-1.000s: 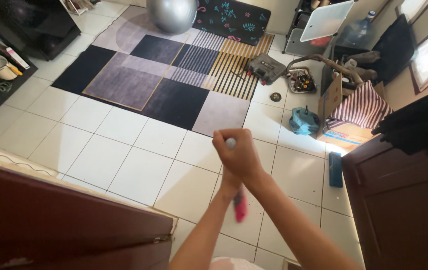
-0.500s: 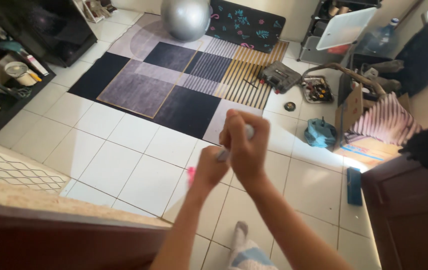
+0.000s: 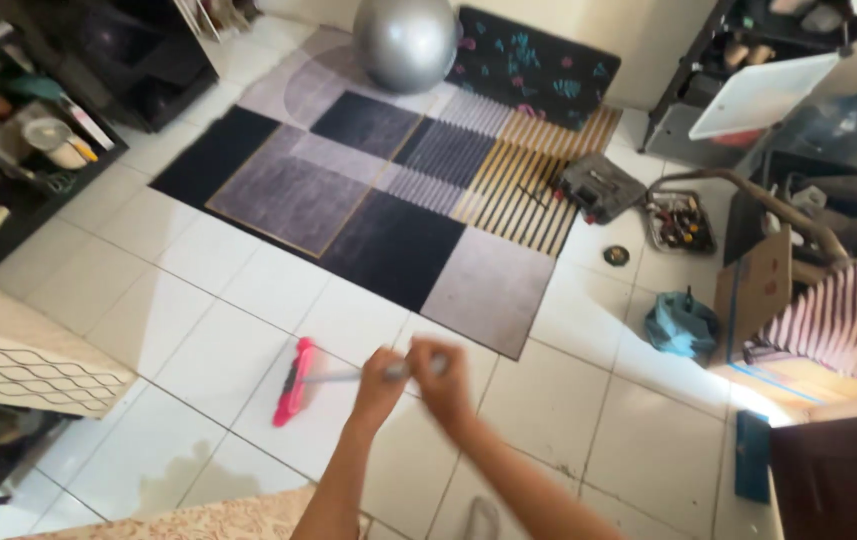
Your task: The recorder is sweeping the tiled floor in a hallway or room using a pink broom.
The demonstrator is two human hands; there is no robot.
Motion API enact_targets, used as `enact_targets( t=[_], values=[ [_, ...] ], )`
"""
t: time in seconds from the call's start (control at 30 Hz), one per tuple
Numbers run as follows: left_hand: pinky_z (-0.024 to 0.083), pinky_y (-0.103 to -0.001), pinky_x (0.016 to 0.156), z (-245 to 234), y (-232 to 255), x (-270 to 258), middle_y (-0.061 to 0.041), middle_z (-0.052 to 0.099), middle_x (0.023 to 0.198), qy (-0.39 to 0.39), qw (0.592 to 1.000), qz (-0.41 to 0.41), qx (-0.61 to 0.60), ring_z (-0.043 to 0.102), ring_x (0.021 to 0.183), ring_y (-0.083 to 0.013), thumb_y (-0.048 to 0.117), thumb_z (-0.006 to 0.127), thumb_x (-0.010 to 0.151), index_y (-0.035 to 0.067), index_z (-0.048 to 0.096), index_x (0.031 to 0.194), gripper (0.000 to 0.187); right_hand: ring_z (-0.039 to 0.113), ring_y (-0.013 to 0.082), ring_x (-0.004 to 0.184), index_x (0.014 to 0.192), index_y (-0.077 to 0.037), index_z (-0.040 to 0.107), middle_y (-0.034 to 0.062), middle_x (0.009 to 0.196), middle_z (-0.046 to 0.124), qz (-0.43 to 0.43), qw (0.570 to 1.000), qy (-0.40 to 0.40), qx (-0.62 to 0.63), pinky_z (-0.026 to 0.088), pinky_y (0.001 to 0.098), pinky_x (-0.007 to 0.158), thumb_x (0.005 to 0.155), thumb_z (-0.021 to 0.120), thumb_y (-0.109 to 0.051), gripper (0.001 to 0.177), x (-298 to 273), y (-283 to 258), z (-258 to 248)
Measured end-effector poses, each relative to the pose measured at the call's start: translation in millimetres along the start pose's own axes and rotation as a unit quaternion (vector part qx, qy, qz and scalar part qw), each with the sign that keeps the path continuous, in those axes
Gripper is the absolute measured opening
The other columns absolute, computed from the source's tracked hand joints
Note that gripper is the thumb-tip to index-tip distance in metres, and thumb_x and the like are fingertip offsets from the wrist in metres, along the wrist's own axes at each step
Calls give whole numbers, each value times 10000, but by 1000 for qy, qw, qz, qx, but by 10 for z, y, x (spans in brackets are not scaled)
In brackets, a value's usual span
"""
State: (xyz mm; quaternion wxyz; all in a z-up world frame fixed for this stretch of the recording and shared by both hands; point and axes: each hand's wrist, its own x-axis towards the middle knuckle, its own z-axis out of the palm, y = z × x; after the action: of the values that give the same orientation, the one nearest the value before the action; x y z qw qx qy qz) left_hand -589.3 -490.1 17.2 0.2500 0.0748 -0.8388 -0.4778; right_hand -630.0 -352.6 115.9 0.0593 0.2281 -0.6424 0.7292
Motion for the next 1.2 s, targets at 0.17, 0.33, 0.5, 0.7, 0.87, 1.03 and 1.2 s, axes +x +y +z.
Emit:
enact_targets(
  t=[0.17, 0.33, 0.5, 0.7, 0.87, 1.03, 1.2],
  values=[
    [503, -350, 619, 1112, 940, 954, -70, 684, 717, -85, 988, -37, -120, 627, 657, -152, 117, 690, 852, 44, 682, 813, 83, 515, 77, 548, 865, -1, 640, 36, 621, 594, 135, 988, 76, 10, 423, 255, 498, 1020, 643, -198, 251, 1341, -635, -1014],
    [420, -383, 527, 1806, 1987, 1155, -43, 558, 624, -222, 947, -90, -213, 468, 603, -111, 160, 694, 920, -12, 586, 709, 293, 494, 72, 492, 703, 22, 661, 39, 544, 565, 104, 970, 92, -199, 401, 271, 459, 1005, 641, -197, 373, 1731, -1846, -1494],
    [482, -333, 698, 2285, 2178, 1151, -60, 649, 888, -293, 904, -109, -292, 562, 848, -93, 147, 656, 932, -27, 630, 964, 179, 437, 93, 517, 740, 58, 648, 84, 537, 533, 31, 944, 81, -318, 392, 298, 499, 1000, 641, -166, 344, 1771, -1820, -1642],
    [540, -332, 849, 1995, 2566, 1492, -141, 707, 1095, -300, 907, -6, -296, 645, 1043, -142, 199, 681, 909, -26, 640, 1175, 351, 508, 71, 480, 747, 38, 693, 50, 529, 583, -7, 954, 64, -293, 407, 263, 478, 953, 659, -165, 291, 2043, -2091, -1530],
    [528, -410, 595, 1029, 3074, 1940, -143, 692, 670, -323, 930, -64, -165, 692, 663, -222, 269, 689, 886, -22, 674, 782, 309, 453, 43, 461, 662, 6, 612, 2, 531, 534, 10, 989, 59, -134, 321, 238, 425, 1033, 598, -157, 405, 2339, -2740, -1186],
    [499, -441, 540, 472, 2339, 2256, -161, 653, 609, -241, 967, -63, -63, 665, 562, -287, 266, 691, 852, 12, 647, 686, 307, 490, 52, 473, 661, -24, 608, 6, 553, 555, 31, 996, 79, -26, 346, 229, 423, 1039, 586, -155, 401, 2512, -2069, -703],
    [467, -423, 522, 40, 930, 2285, -170, 641, 629, -185, 983, 0, -4, 632, 571, -318, 208, 689, 852, 13, 657, 705, 246, 582, 69, 569, 896, -95, 643, -11, 647, 596, 150, 970, 127, 140, 455, 231, 498, 975, 597, -171, 119, 2271, -842, -20]
  ],
)
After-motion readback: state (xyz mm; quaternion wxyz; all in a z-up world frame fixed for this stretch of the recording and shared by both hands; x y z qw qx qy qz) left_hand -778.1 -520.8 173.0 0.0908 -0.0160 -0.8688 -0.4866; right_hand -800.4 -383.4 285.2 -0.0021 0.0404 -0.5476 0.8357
